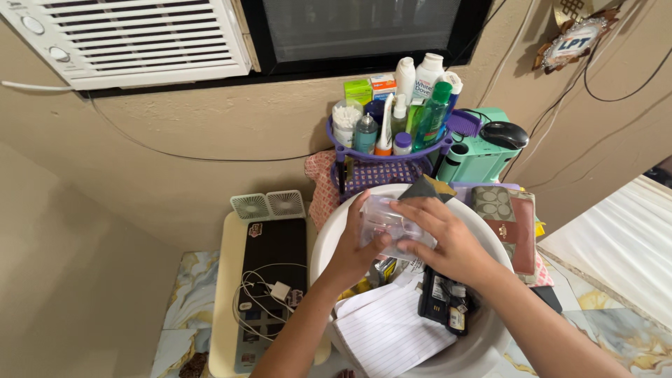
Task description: The person carries a white basin filled with various toiletries and personal items from a balcony into a room. They place the basin on a small table and begin sorting the contents, picking up items one by one and placing them into a purple tiered organizer.
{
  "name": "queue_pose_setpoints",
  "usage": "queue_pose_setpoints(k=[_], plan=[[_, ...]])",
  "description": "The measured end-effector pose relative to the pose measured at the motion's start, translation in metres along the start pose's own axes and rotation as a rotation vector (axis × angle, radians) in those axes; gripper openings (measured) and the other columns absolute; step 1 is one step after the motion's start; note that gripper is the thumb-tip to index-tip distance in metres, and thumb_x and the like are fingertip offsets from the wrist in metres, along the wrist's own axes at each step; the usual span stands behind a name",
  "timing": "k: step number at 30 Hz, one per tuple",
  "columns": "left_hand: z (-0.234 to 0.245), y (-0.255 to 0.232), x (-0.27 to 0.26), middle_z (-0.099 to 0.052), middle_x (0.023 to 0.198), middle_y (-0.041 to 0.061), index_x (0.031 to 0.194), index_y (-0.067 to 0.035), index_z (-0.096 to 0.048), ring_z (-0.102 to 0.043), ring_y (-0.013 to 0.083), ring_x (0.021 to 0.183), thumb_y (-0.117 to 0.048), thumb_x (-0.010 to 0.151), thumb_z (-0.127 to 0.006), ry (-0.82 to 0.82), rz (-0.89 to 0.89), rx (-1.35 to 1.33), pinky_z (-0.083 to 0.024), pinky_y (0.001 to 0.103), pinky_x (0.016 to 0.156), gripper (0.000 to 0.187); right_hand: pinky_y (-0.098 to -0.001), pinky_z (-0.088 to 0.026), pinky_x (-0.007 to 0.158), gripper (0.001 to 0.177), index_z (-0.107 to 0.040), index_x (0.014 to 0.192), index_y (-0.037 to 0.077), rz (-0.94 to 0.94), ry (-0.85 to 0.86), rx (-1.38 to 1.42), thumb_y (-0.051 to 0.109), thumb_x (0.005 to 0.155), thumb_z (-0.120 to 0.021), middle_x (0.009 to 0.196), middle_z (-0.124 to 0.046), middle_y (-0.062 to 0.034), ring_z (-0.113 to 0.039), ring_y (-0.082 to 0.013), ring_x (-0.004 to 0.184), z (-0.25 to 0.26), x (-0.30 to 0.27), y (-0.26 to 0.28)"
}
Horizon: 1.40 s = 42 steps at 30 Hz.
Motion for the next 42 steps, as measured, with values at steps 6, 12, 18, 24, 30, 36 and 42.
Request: queue_pose_setpoints(k=[6, 12, 18, 24, 30, 36, 42], plan=[[0.0, 0.008, 0.0, -0.051, 0.146, 0.021, 0.164, -0.021, -0.012, -0.062, 0.0274, 0.121, -0.063, 0.085, -0.067, -0.024, 0.044, -0.059, -0.065, 0.032, 0.079, 0.105, -0.0467, -0.044, 0.104, 0.098, -0.043, 0.149, 0.008, 0.01, 0.055, -0.019, 0.029, 0.065, -0.09, 0.146, -0.046, -0.0227, -0.048, -0.0431, 0.132, -0.009, -0.003, 0.008], [0.01, 0.013, 0.008, -0.042, 0.154, 0.018, 0.163, -0.015, -0.016, -0.051, 0.0284, 0.137, -0.049, 0.094, -0.068, -0.017, -0.073, 0.149, -0.049, 0.041, 0.111, 0.094, -0.046, -0.043, 0.109, 0.089, -0.045, 0.149, 0.011, -0.03, 0.089, -0.014, 0.025, 0.072, -0.088, 0.15, -0.045, -0.0214, -0.047, -0.0406, 0.138, -0.024, -0.004, -0.015], [0.025, 0.013, 0.011, -0.05, 0.147, 0.021, 0.158, -0.009, -0.024, -0.055, 0.029, 0.136, -0.038, 0.09, -0.074, -0.015, -0.159, 0.254, -0.043, 0.039, 0.115, 0.089, -0.0382, -0.05, 0.102, 0.099, -0.031, 0.156, 0.014, -0.393, 0.296, 0.487, 0.015, 0.074, -0.086, 0.149, -0.045, -0.0102, -0.05, -0.0213, 0.131, -0.06, 0.003, -0.081], [0.033, -0.003, 0.002, -0.043, 0.155, 0.026, 0.163, -0.006, -0.024, -0.05, 0.0362, 0.14, -0.039, 0.098, -0.073, -0.096, -0.335, 0.439, -0.046, 0.045, 0.111, 0.088, -0.0341, -0.053, 0.097, 0.097, -0.034, 0.156, 0.013, -0.439, 0.284, 0.636, 0.001, 0.073, -0.084, 0.141, -0.053, -0.0062, -0.057, -0.0155, 0.123, -0.074, 0.006, -0.089], [0.062, 0.048, 0.021, -0.065, 0.125, 0.022, 0.156, -0.017, -0.029, -0.076, 0.0247, 0.084, -0.057, 0.091, -0.062, -0.084, 0.251, -0.008, -0.062, 0.033, 0.06, 0.082, -0.0346, -0.049, 0.104, 0.106, -0.027, 0.16, 0.017, -0.396, 0.224, 0.528, 0.0, 0.072, -0.085, 0.141, -0.056, -0.0079, -0.056, -0.0174, 0.124, -0.07, 0.022, -0.083], [0.079, 0.052, 0.032, -0.067, 0.121, 0.015, 0.153, -0.018, -0.037, -0.073, 0.0222, 0.079, -0.045, 0.092, -0.053, -0.207, 0.183, -0.021, -0.062, 0.031, 0.064, 0.069, -0.0359, -0.051, 0.104, 0.075, -0.047, 0.151, 0.015, -0.43, 0.062, 0.348, 0.013, 0.083, -0.079, 0.139, -0.061, -0.0085, -0.061, -0.0212, 0.126, -0.041, 0.008, -0.119], [0.098, 0.022, 0.025, -0.061, 0.129, 0.014, 0.148, -0.008, -0.043, -0.067, 0.0191, 0.101, -0.033, 0.097, -0.053, -0.352, -0.216, 0.072, -0.061, 0.035, 0.069, 0.057, -0.0409, -0.055, 0.092, 0.041, -0.068, 0.135, 0.012, -0.605, -0.222, -0.469, 0.022, 0.094, -0.069, 0.127, -0.067, -0.0195, -0.067, -0.0335, 0.108, 0.049, -0.105, -0.175]])
Point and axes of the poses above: each hand's wrist, its own x-axis towards the middle knuckle, its own z-axis out of the back of the hand, y = z × x, the point moved 9 cm from there along x, towards the middle knuckle
